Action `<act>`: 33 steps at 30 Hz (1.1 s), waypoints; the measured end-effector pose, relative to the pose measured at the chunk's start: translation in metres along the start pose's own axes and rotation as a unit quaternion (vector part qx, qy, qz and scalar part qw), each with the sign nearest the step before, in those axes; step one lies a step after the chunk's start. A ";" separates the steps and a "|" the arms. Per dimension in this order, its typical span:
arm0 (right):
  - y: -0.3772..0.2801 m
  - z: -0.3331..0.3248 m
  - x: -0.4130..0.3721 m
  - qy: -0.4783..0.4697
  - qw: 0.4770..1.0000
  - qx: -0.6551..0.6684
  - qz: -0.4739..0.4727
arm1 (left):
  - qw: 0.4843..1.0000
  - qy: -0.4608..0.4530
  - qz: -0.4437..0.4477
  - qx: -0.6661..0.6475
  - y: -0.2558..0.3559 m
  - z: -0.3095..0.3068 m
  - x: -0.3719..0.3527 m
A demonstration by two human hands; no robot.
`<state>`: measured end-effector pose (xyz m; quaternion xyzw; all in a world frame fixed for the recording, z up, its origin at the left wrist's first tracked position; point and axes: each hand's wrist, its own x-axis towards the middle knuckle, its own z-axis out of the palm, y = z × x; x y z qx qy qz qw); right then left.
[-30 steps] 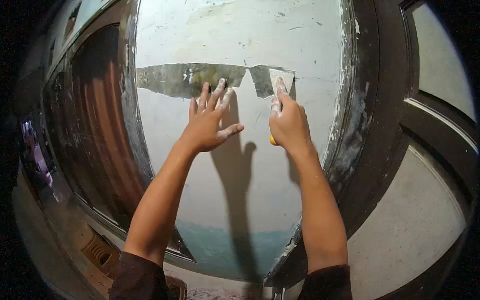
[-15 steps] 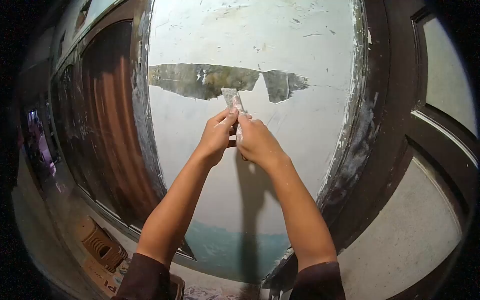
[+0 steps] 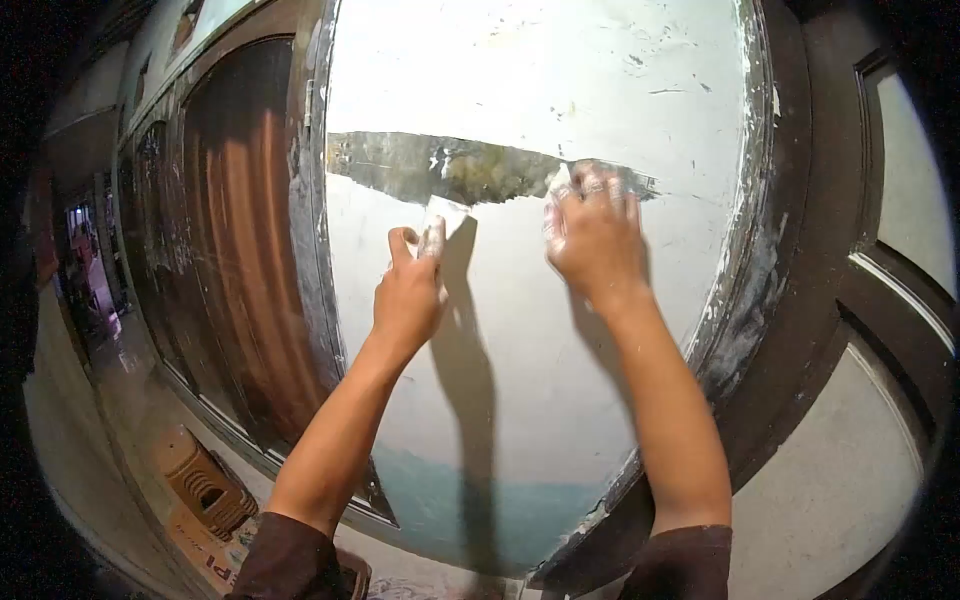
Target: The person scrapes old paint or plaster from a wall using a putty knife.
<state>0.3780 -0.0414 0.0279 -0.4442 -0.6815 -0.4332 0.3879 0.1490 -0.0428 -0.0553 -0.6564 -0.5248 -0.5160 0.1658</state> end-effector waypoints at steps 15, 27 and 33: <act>0.042 0.026 0.003 0.122 0.986 -0.116 0.003 | 0.994 0.040 0.083 0.065 -0.022 0.020 -0.006; 0.040 0.028 -0.009 0.144 0.984 -0.104 0.026 | 0.997 0.045 0.064 0.023 -0.013 0.026 -0.001; 0.040 0.032 -0.009 0.152 0.982 -0.105 0.030 | 0.996 0.034 0.065 0.041 -0.009 0.017 -0.005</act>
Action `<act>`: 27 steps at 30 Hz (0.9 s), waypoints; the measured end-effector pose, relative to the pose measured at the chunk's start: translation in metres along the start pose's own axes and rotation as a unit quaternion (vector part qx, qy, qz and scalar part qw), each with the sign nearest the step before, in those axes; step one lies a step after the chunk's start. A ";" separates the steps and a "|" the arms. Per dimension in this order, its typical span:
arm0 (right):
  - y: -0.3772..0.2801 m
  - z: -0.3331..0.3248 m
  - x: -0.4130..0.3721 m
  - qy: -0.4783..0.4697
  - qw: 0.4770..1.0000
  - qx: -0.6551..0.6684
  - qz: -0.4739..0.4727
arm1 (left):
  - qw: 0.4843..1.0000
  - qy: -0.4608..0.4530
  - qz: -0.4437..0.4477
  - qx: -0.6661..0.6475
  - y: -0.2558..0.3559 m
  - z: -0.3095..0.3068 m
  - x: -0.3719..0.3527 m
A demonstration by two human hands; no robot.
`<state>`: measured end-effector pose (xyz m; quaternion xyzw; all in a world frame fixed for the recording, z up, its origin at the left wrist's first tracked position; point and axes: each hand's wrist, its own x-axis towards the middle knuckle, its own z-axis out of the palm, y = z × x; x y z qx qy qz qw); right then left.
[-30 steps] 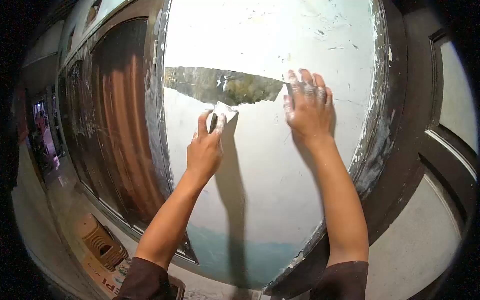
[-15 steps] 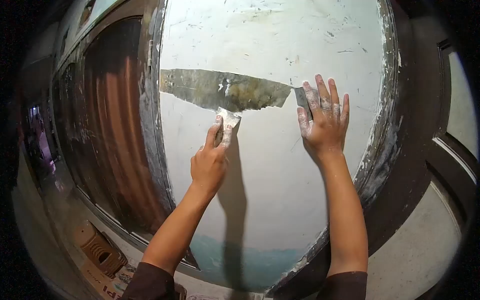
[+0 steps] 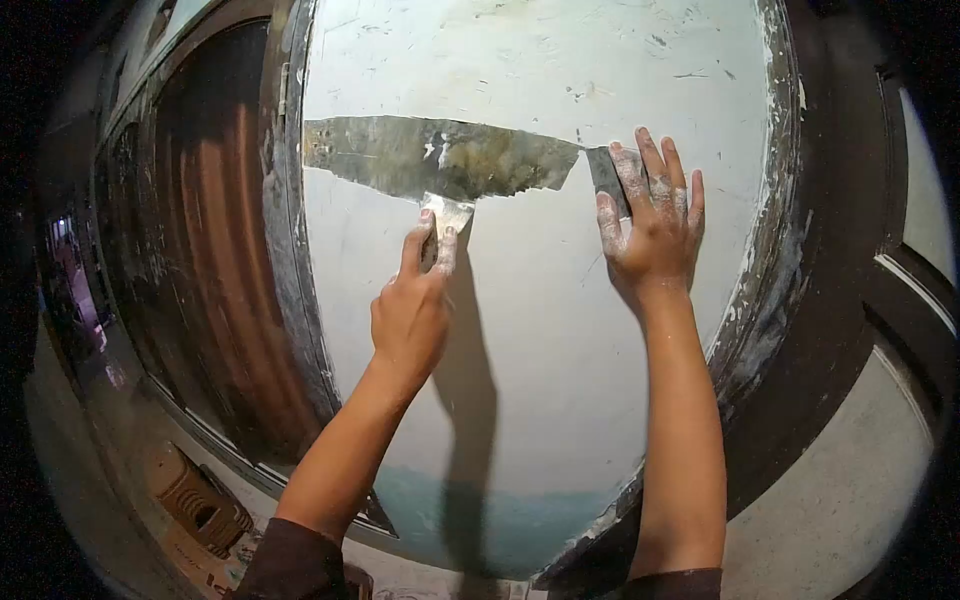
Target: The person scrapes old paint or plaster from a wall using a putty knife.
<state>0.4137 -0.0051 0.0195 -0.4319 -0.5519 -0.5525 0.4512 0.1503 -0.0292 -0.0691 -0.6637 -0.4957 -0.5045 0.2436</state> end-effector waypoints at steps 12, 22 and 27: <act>0.030 -0.005 -0.001 -0.040 0.999 -0.010 -0.023 | 1.000 -0.017 -0.017 -0.002 0.005 -0.007 0.007; 0.033 -0.006 -0.004 -0.030 0.999 -0.016 -0.012 | 1.000 -0.023 -0.001 -0.002 0.007 -0.002 0.011; 0.034 -0.006 -0.004 -0.020 1.000 -0.006 -0.012 | 1.000 -0.003 0.011 -0.009 0.004 0.002 0.001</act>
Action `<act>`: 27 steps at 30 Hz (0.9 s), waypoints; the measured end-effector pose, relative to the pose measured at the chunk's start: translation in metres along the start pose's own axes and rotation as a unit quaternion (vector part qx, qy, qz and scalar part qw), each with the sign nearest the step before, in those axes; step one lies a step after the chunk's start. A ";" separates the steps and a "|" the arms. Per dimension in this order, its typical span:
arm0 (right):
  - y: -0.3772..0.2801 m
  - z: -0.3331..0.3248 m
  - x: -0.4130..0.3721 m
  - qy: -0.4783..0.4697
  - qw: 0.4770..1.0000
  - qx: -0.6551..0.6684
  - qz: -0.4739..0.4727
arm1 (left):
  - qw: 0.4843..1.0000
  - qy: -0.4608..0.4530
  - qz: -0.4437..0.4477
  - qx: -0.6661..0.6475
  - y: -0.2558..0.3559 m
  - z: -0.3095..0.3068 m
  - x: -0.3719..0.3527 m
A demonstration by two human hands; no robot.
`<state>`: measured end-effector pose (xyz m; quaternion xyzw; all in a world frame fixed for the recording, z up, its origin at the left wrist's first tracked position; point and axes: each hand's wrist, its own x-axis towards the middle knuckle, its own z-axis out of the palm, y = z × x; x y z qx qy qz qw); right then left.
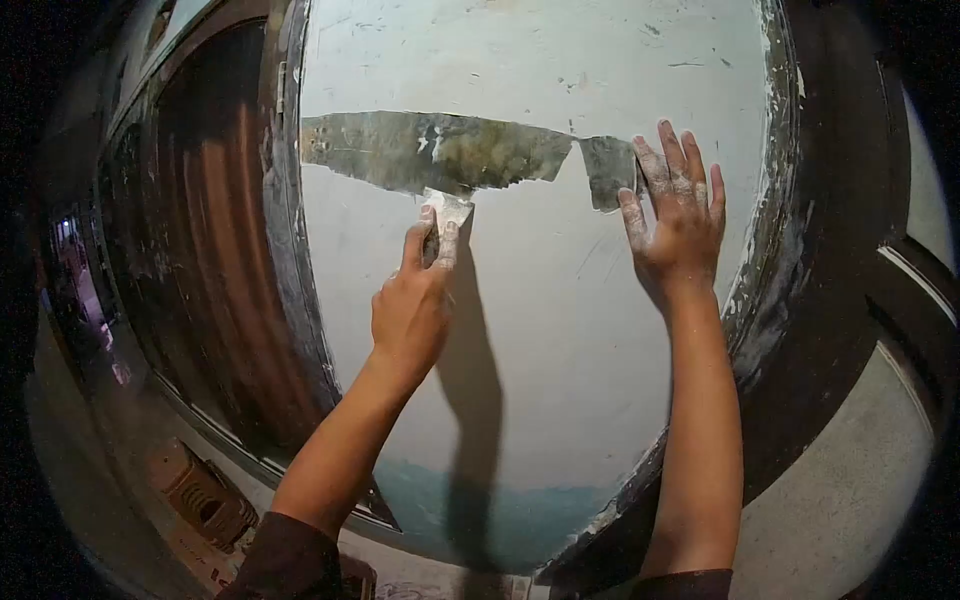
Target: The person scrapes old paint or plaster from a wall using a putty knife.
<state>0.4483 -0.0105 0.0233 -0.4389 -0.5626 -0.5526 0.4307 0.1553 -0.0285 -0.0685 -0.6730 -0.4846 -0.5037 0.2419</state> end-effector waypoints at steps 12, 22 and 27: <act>-0.002 -0.005 -0.001 -0.010 1.000 0.001 0.013 | 1.000 -0.022 0.003 0.011 0.001 -0.005 0.000; 0.003 -0.001 -0.001 0.014 1.000 0.010 0.001 | 1.000 -0.012 -0.011 0.022 0.010 -0.005 0.004; 0.003 0.003 -0.002 0.016 1.000 0.013 0.003 | 0.999 -0.021 -0.010 0.031 0.008 -0.007 0.002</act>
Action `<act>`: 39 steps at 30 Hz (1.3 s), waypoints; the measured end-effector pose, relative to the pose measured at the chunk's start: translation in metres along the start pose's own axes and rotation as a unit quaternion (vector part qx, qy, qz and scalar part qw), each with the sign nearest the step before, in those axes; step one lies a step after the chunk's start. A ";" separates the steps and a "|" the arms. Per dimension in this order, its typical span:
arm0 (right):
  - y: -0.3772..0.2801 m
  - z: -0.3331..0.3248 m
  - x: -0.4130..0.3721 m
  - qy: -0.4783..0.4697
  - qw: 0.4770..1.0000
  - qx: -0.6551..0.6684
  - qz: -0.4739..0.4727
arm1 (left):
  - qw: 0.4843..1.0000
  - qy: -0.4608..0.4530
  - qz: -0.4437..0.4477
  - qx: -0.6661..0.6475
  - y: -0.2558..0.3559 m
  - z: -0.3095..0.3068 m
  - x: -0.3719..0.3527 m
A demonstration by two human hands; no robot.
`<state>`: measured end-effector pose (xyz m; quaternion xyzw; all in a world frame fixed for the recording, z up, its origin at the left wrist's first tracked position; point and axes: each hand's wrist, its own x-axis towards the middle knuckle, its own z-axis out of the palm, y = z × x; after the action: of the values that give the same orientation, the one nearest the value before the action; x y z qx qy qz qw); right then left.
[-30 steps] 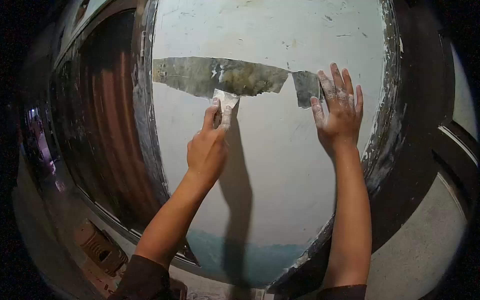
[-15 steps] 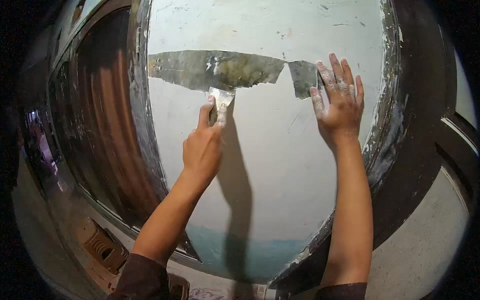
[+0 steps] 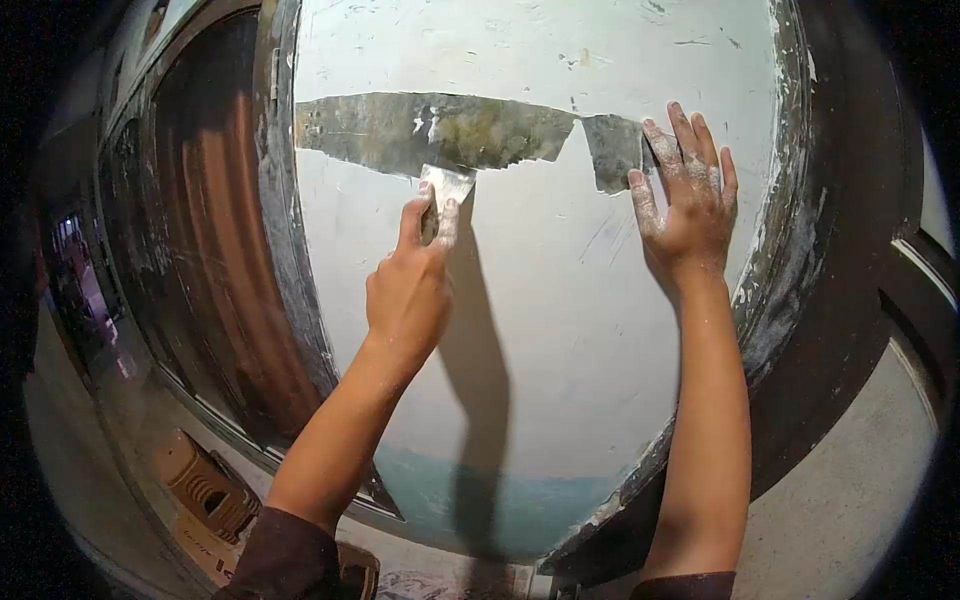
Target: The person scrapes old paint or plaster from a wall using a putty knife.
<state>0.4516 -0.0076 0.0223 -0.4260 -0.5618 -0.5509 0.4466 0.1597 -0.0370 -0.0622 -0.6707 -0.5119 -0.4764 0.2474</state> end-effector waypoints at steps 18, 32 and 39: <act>0.007 0.004 -0.002 0.025 1.000 0.014 -0.010 | 1.000 -0.005 0.007 -0.008 0.005 -0.004 0.010; 0.007 0.004 -0.004 0.027 0.999 0.012 -0.019 | 1.000 -0.003 -0.007 -0.008 0.004 0.004 0.004; 0.003 0.000 -0.004 0.019 1.000 0.007 -0.008 | 1.000 0.020 0.008 -0.014 0.005 0.003 0.000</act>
<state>0.4553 -0.0073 0.0189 -0.4078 -0.5607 -0.5583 0.4557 0.1651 -0.0364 -0.0629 -0.6688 -0.4947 -0.4945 0.2518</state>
